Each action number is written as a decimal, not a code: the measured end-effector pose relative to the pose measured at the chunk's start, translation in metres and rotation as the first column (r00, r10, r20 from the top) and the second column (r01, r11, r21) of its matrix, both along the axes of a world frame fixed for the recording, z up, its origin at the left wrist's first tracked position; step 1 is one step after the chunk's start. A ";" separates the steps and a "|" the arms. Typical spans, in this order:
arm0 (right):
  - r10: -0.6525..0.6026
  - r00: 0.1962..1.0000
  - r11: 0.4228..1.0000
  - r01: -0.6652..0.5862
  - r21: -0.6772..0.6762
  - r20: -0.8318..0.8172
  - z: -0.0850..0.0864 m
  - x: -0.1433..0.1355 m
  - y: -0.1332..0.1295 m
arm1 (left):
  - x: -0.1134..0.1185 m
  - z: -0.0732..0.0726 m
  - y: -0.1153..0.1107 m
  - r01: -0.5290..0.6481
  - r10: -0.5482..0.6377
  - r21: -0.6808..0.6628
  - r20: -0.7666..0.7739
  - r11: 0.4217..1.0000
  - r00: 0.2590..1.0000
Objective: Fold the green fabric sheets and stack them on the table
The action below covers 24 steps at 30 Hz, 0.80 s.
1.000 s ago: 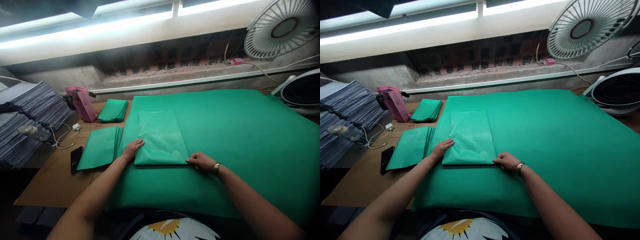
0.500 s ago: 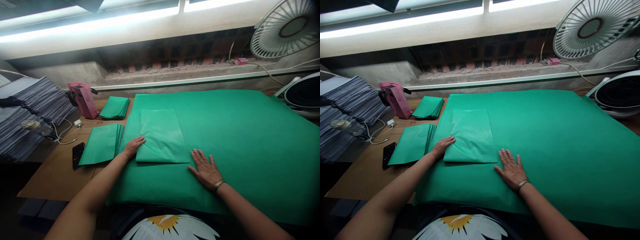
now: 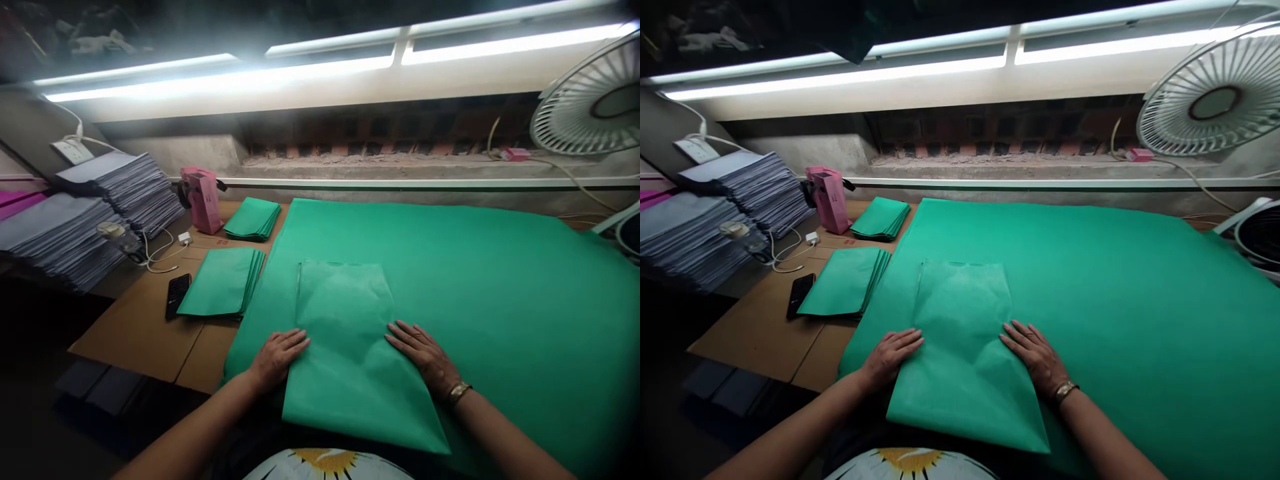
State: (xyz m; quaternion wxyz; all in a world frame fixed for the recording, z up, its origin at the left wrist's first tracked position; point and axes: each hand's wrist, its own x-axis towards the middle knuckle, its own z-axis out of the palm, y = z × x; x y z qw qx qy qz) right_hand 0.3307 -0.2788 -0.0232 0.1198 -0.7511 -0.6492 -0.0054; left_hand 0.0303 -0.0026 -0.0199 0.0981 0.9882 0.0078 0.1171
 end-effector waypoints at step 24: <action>-0.702 0.709 0.676 0.631 -0.380 -0.072 0.024 0.015 0.082 | 0.074 0.049 0.049 -0.648 0.304 -0.744 -0.587 0.162 0.750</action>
